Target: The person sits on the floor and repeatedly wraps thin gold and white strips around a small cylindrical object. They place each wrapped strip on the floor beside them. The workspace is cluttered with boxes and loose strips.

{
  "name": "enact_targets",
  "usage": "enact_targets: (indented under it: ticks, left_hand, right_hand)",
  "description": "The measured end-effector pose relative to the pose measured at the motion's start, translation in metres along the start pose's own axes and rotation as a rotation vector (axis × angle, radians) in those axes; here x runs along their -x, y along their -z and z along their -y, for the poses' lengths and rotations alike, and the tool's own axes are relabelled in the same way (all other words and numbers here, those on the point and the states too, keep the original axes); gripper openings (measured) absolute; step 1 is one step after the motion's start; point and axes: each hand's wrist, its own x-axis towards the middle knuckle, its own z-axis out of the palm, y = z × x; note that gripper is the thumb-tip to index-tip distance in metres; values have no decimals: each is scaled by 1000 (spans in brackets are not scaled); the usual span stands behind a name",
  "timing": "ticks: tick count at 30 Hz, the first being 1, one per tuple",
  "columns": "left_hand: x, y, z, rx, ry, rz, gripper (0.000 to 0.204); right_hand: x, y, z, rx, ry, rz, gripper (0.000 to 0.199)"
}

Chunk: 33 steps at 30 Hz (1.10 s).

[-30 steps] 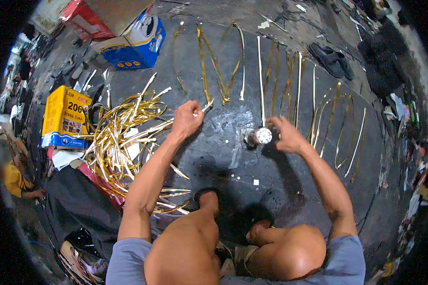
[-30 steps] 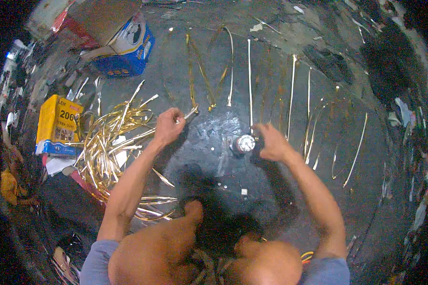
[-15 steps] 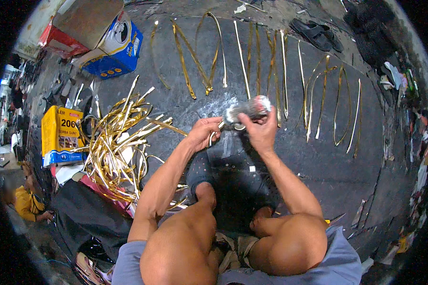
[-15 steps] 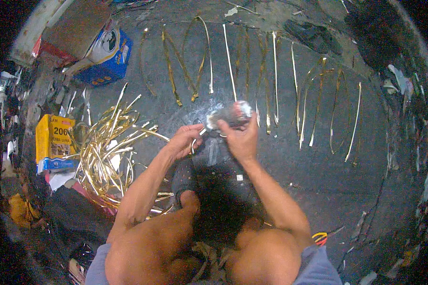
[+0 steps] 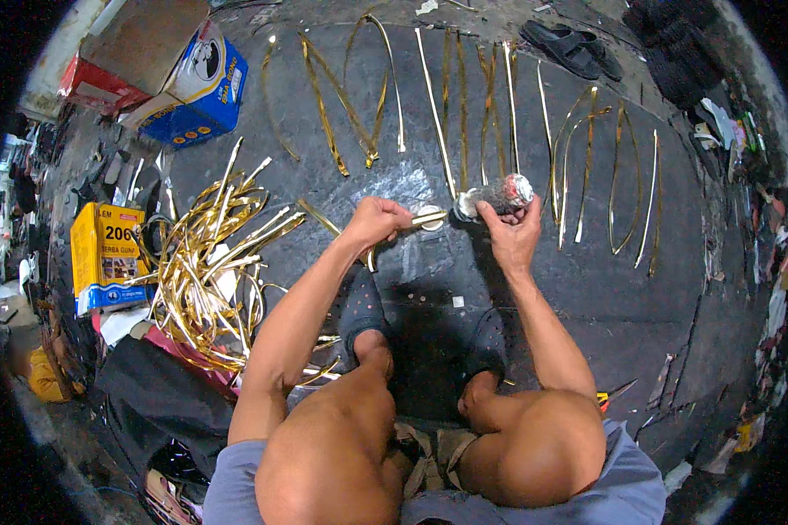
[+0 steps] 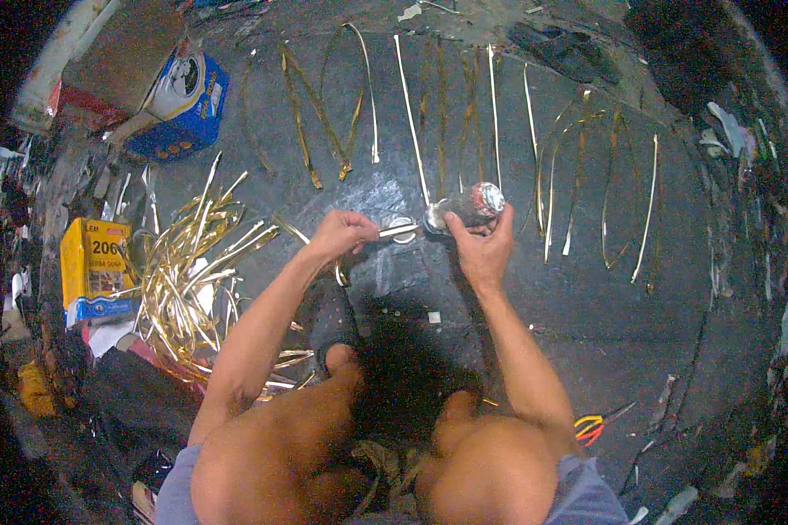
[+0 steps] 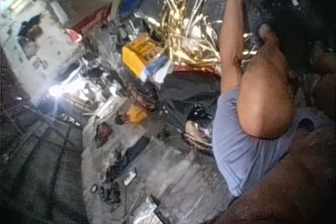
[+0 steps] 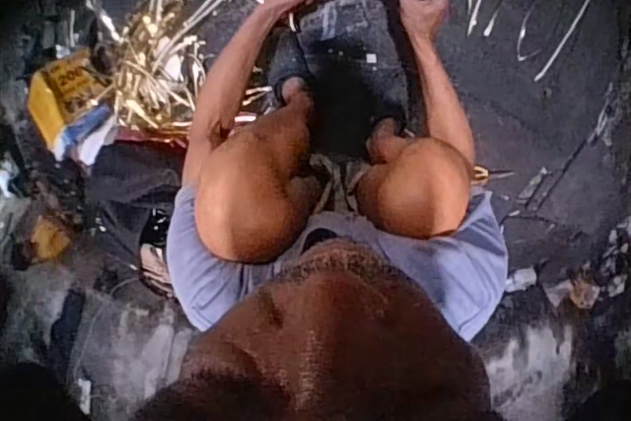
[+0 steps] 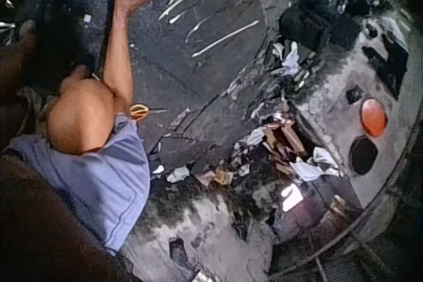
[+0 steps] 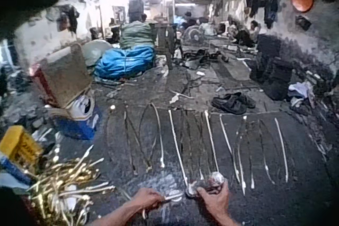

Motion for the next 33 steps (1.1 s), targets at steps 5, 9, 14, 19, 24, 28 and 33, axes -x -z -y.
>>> enact_targets:
  ticks: [5, 9, 14, 19, 24, 28, 33]
  left_hand:
    - [-33, -5, 28, -262, -78, -135, 11]
    - [-32, -14, 24, -375, -71, -151, 15]
    - [-3, -31, -3, -503, -584, -252, 50]
    - [9, -31, -3, -377, -639, -110, 65]
    - [5, -39, -13, -324, -708, -122, 45]
    - [3, -42, -15, -327, -737, -99, 42]
    - [12, -38, -5, -348, -695, -144, 41]
  right_hand:
    - [10, -37, 5, 118, 166, 161, 57]
    - [23, -48, -6, 448, 311, 321, 71]
    - [29, -43, -8, 501, 420, 397, 71]
    - [19, -38, 3, 284, 76, 494, 62]
    - [-15, -41, -69, 275, -208, 356, 32]
    - [-29, -53, -87, 230, -428, 307, 16]
    - [-31, -51, -41, -220, -993, 251, 9]
